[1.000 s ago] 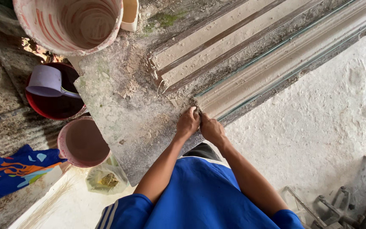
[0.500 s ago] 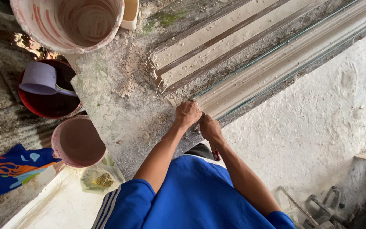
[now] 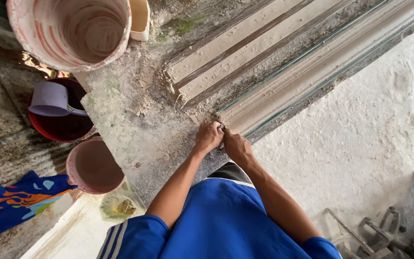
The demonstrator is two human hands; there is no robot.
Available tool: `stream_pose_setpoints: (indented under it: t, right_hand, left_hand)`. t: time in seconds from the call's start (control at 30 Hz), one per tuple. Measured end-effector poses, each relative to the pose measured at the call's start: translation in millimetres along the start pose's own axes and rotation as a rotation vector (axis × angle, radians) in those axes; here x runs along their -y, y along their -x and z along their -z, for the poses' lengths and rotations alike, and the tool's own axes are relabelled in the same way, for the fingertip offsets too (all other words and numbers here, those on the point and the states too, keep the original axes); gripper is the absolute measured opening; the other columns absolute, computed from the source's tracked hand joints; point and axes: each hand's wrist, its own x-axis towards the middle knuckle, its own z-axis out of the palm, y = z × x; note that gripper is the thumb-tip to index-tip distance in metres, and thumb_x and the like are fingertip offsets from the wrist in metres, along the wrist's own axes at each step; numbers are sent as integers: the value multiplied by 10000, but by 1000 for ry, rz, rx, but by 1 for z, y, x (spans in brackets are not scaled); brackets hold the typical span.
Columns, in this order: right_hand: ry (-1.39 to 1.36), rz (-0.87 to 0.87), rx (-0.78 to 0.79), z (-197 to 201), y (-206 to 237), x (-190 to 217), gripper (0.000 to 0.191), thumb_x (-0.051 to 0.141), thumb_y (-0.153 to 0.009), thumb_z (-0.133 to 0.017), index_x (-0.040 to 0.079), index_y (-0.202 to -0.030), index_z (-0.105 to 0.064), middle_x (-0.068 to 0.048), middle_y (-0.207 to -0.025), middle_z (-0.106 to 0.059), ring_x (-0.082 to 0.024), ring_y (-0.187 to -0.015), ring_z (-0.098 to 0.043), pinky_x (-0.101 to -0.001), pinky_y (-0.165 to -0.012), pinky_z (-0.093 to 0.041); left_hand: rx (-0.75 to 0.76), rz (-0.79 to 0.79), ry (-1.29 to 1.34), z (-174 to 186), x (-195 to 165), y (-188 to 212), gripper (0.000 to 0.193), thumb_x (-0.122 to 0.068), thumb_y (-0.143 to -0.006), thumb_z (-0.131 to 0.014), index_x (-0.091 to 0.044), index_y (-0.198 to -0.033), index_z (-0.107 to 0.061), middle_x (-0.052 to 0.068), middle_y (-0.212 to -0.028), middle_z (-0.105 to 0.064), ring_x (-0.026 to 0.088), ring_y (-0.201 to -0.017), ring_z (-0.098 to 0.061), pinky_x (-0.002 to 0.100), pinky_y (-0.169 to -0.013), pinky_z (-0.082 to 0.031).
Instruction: The person uses a small handheld scraper to remove dried plaster residue from the grooved channels of decorative plaster molding strips laid on a workbench. They work along the lengths of several strips, bracing the molding with one hand while scraping the recessed grooves with the other.
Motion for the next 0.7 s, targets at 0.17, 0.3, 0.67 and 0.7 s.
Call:
stream_pose_setpoints:
  t: [0.17,0.3,0.67,0.7]
  right_hand:
    - [-163,-27,-120,-15,11,-12,337,292,-1066,-504,-35,-986,-530,-297,-680,-646,-472,-591,-661,-583,-546,-493]
    - [-253,-37,-74,-28,4,-17,329,282,-1028,-477,-42,-980,-509,-321,-705,-655,-494,-596,-675,-601,-549,-511]
    - [-161,-53,-4,-6,-7,-4,339,293,-1031,-472,-37,-1025,-545,-377,-820,-660,-551,-783,-668,-638,-722,-518]
    - [-179,-81,-29,-5,-6,-3,379,326,-1063,-465,-41,-1016,-551,-376,-814,-664,-547,-781,-671,-632,-729,-521]
  left_hand:
    - [81,25,-194,7,-6,0,316,-383,-892,-585,-116,-980,-727,166,-915,-729,338,-918,-700,527,-820,-531]
    - [204,1,-365,3,2,7,319,-292,-978,-532,-98,-840,-744,78,-779,-706,266,-817,-711,498,-870,-503]
    - [-10,20,84,-11,6,9,282,-249,-932,-604,-88,-1143,-700,191,-1052,-693,364,-982,-664,504,-866,-528]
    - [41,58,128,-9,6,8,276,-291,-966,-607,-98,-1139,-702,182,-1061,-706,351,-1004,-672,490,-906,-530]
